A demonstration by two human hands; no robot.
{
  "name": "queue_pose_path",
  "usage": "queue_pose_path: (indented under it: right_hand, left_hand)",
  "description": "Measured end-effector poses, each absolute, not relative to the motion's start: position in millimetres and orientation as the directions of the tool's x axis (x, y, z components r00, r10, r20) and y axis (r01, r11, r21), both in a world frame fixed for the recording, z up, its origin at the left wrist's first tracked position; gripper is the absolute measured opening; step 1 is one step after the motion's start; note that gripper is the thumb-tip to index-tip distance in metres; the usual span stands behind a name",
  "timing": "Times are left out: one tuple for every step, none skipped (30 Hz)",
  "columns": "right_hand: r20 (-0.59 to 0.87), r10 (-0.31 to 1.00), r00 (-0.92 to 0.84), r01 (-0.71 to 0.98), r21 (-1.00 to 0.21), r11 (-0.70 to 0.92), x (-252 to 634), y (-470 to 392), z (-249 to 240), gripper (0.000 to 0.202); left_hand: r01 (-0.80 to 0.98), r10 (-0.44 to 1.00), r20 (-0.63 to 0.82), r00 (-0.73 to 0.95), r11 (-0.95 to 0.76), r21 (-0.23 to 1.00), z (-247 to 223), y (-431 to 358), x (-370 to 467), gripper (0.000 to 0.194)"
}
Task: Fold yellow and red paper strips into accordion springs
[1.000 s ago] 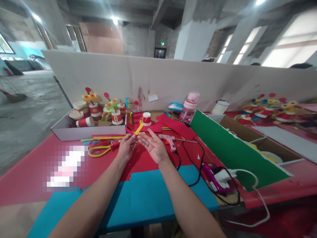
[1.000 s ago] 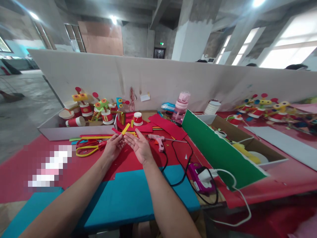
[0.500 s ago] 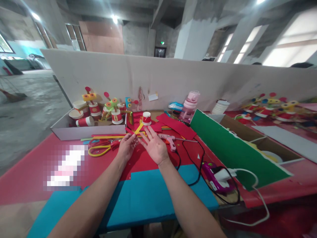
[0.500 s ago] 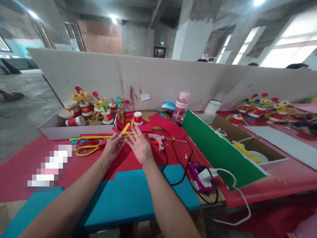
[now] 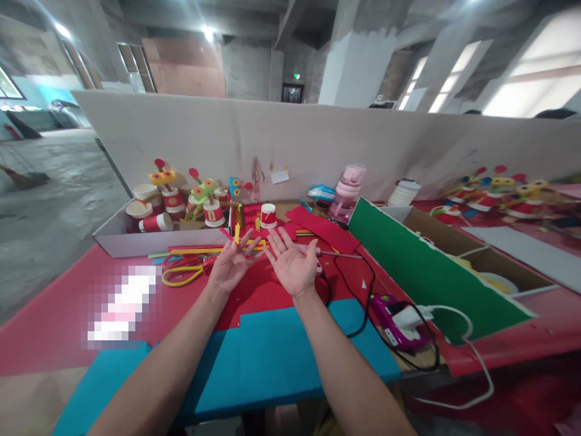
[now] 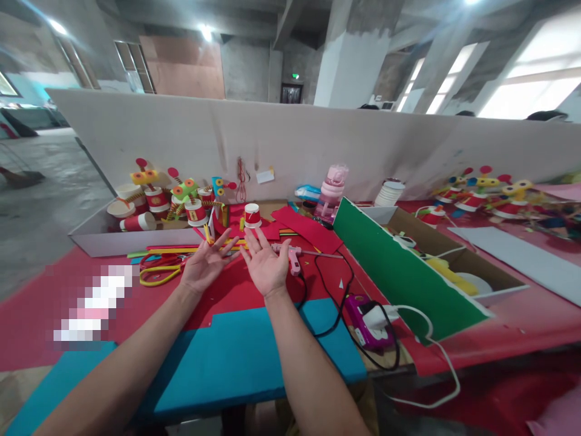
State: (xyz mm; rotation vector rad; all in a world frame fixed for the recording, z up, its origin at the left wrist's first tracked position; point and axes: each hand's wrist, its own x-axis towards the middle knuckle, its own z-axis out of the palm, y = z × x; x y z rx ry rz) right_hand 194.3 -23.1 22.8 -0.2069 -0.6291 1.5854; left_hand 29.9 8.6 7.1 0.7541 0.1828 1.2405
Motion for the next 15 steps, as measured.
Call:
queue_pose_path:
  right_hand:
    - [0.239,0.962,-0.134,-0.866,-0.499,0.003,194.6,-23.4,23.3,0.078]
    - [0.242,0.961,-0.138,-0.870,-0.493,-0.001,194.8,-24.0,23.8,0.077]
    - [0.244,0.960,-0.139,-0.873,-0.488,-0.003,194.9,-24.8,24.4,0.077]
    - [0.247,0.959,-0.139,-0.876,-0.482,-0.003,194.9,-25.6,25.2,0.076]
    - [0.250,0.958,-0.137,-0.879,-0.476,-0.001,194.9,-26.6,26.1,0.076]
    - [0.253,0.958,-0.135,-0.882,-0.471,0.001,194.8,-27.7,27.2,0.076]
    - [0.255,0.958,-0.134,-0.884,-0.468,0.001,194.7,-28.9,28.5,0.077]
    - [0.255,0.958,-0.135,-0.885,-0.466,0.000,194.4,-30.1,30.0,0.077]
    - [0.254,0.958,-0.136,-0.884,-0.467,-0.002,194.1,-31.3,31.7,0.077]
    - [0.253,0.957,-0.139,-0.884,-0.468,-0.005,193.7,-32.5,33.5,0.077]
    - [0.254,0.957,-0.143,-0.883,-0.470,-0.008,193.2,-33.6,35.2,0.078]
    - [0.255,0.956,-0.148,-0.881,-0.472,-0.010,192.6,-34.7,36.8,0.078]
    - [0.258,0.954,-0.152,-0.881,-0.474,-0.012,191.8,-35.6,38.2,0.078]
    - [0.263,0.952,-0.155,-0.880,-0.474,-0.013,190.8,-36.4,39.3,0.078]
    - [0.268,0.951,-0.157,-0.881,-0.473,-0.012,189.6,-37.1,40.0,0.078]
  left_hand:
    - [-0.784,0.887,0.282,0.366,0.131,0.606,8.1,7.6,29.1,0.005]
    - [-0.782,0.874,0.297,0.385,0.138,0.607,9.2,6.6,28.4,0.006]
    - [-0.780,0.862,0.311,0.400,0.142,0.609,10.3,5.7,28.0,0.006]
    - [-0.778,0.852,0.326,0.410,0.140,0.612,11.3,4.7,27.8,0.007]
    - [-0.777,0.844,0.340,0.415,0.134,0.614,12.1,3.7,27.8,0.007]
    - [-0.778,0.837,0.355,0.416,0.125,0.616,12.7,2.8,27.9,0.007]
    - [-0.777,0.832,0.367,0.417,0.116,0.619,13.2,2.0,28.2,0.008]
    - [-0.775,0.827,0.375,0.418,0.109,0.623,13.4,1.2,28.5,0.008]
    - [-0.771,0.824,0.379,0.421,0.106,0.627,13.6,0.7,28.7,0.009]
    - [-0.767,0.822,0.378,0.425,0.105,0.633,13.8,0.3,28.9,0.009]
    - [-0.762,0.821,0.375,0.430,0.107,0.639,14.0,0.1,29.0,0.010]
    - [-0.757,0.821,0.371,0.433,0.108,0.645,14.4,-0.1,29.1,0.010]
    - [-0.752,0.821,0.368,0.436,0.108,0.650,14.9,-0.3,29.2,0.010]
    - [-0.751,0.822,0.368,0.435,0.106,0.652,15.6,-0.7,29.5,0.010]
    - [-0.752,0.822,0.370,0.432,0.102,0.651,16.3,-1.4,30.2,0.010]
